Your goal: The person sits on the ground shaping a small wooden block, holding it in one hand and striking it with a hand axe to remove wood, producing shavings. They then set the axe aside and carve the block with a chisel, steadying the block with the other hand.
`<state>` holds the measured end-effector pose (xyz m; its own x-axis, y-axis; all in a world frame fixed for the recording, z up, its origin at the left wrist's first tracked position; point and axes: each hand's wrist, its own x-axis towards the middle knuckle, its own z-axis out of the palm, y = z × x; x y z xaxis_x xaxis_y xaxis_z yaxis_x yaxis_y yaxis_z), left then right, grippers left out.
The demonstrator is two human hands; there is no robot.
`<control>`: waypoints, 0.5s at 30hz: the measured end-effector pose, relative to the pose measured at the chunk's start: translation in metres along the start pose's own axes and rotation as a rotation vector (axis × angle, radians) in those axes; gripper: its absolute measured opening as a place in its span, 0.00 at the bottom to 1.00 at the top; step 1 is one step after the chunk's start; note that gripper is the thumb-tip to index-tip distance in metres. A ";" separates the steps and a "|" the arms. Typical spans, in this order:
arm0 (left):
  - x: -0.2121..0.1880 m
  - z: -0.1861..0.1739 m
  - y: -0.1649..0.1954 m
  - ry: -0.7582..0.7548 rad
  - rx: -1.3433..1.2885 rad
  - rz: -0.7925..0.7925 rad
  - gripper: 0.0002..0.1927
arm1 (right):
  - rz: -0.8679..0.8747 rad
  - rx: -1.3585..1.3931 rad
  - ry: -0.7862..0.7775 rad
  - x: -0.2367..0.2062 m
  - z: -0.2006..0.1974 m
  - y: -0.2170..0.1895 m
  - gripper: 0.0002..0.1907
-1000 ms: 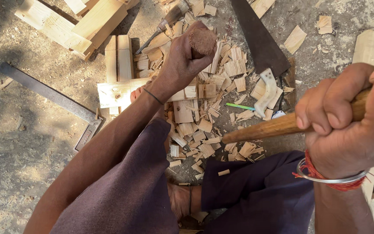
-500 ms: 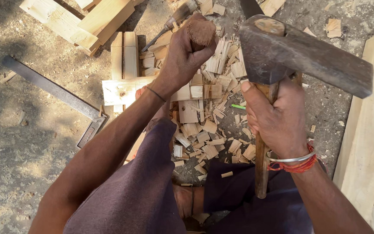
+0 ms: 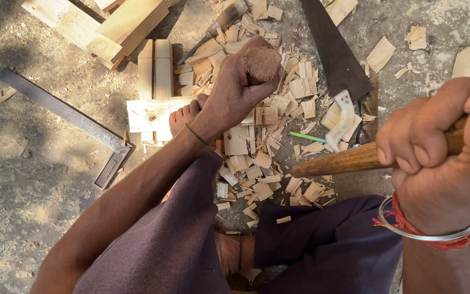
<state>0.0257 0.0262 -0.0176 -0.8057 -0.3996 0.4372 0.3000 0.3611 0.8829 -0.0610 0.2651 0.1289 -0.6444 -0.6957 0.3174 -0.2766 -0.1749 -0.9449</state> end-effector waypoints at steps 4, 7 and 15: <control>-0.002 0.002 -0.003 -0.038 0.007 -0.010 0.13 | -0.038 -0.060 0.025 -0.006 -0.014 0.008 0.26; -0.003 0.003 0.000 -0.035 0.067 -0.001 0.14 | -0.064 -0.001 0.043 -0.005 -0.010 0.015 0.26; -0.013 0.003 0.021 -0.073 -0.059 0.050 0.22 | 0.274 -0.822 -0.384 0.020 0.033 0.035 0.17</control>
<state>0.0409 0.0412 -0.0052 -0.8232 -0.3194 0.4694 0.3685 0.3283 0.8697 -0.0601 0.2219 0.0997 -0.5231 -0.8471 -0.0940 -0.6601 0.4724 -0.5840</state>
